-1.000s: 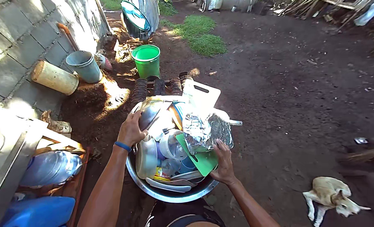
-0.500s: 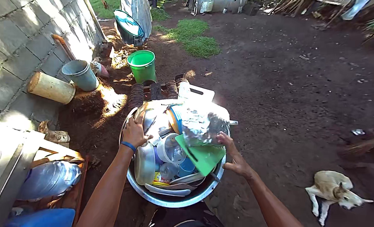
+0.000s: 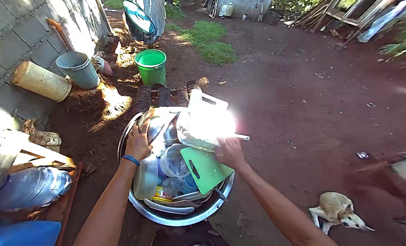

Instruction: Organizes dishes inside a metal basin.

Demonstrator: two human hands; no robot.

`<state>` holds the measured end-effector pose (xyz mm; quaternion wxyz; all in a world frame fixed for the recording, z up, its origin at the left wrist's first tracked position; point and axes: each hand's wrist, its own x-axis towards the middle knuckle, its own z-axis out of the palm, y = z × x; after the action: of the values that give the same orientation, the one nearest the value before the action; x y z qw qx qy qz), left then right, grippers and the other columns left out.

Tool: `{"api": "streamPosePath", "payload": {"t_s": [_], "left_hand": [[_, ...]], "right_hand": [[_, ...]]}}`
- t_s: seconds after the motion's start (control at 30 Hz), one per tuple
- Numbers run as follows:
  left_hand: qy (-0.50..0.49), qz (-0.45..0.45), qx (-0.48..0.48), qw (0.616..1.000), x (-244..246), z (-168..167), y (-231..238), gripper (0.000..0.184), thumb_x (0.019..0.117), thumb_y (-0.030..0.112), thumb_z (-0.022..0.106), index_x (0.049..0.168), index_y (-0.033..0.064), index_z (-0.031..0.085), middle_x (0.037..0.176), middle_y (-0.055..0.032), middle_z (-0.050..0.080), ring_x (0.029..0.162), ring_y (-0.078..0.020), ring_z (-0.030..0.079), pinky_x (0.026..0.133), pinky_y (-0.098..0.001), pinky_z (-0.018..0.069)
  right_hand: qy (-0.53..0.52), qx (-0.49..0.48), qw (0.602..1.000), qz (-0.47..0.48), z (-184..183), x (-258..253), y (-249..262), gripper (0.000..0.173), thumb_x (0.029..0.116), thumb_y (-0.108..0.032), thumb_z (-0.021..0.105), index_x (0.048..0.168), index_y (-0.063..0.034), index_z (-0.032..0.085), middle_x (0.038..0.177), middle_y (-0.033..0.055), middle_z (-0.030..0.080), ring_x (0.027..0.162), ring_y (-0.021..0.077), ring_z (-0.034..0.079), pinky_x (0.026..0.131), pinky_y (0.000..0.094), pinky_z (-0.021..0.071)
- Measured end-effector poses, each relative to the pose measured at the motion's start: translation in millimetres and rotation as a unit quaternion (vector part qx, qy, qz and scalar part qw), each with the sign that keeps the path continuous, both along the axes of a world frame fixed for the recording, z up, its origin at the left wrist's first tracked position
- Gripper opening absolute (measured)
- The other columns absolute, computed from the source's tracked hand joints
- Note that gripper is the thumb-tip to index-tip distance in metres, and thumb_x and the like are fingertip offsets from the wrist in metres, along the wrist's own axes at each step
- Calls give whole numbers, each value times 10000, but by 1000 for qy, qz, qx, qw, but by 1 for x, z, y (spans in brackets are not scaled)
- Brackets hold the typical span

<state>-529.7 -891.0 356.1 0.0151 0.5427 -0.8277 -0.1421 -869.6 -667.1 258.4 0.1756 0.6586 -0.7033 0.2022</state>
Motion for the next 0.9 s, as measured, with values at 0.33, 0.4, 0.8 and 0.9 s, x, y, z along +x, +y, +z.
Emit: {"api": "streamPosePath", "payload": {"t_s": [0.33,0.4,0.8,0.9], "left_hand": [[33,-4,-23,999,9,-14,0,1117,660,236,932,1601,317,335,1467,-288,431,1231,-502,528,919,-623,533],[42,-11,-31,999,13,-19,0,1106,672,268,931,1601,326,333,1468,-291,429,1245,-506,518,924,-631,531],[66,-30,-54,996,17,-30,1,1130,649,189,925,1604,300,331,1493,-317,405,1308,-529,475,985,-652,498],[69,-40,-47,996,21,-35,-1,1124,674,231,917,1615,305,308,1518,-311,384,1348,-515,450,1034,-626,476]], "right_hand": [[26,67,996,-43,25,23,-44,535,864,-342,651,1381,-206,643,1119,195,703,945,371,706,747,550,572],[16,-3,1000,-22,50,24,-48,570,841,-337,706,1371,-139,632,1148,187,712,908,363,724,697,551,594],[-136,320,934,83,88,5,-195,1057,784,-335,842,1641,-200,238,1513,235,484,1350,418,516,1073,634,437],[-176,354,914,97,90,13,-217,1077,783,-321,861,1644,-196,227,1574,210,427,1433,387,436,1153,608,361]]}}
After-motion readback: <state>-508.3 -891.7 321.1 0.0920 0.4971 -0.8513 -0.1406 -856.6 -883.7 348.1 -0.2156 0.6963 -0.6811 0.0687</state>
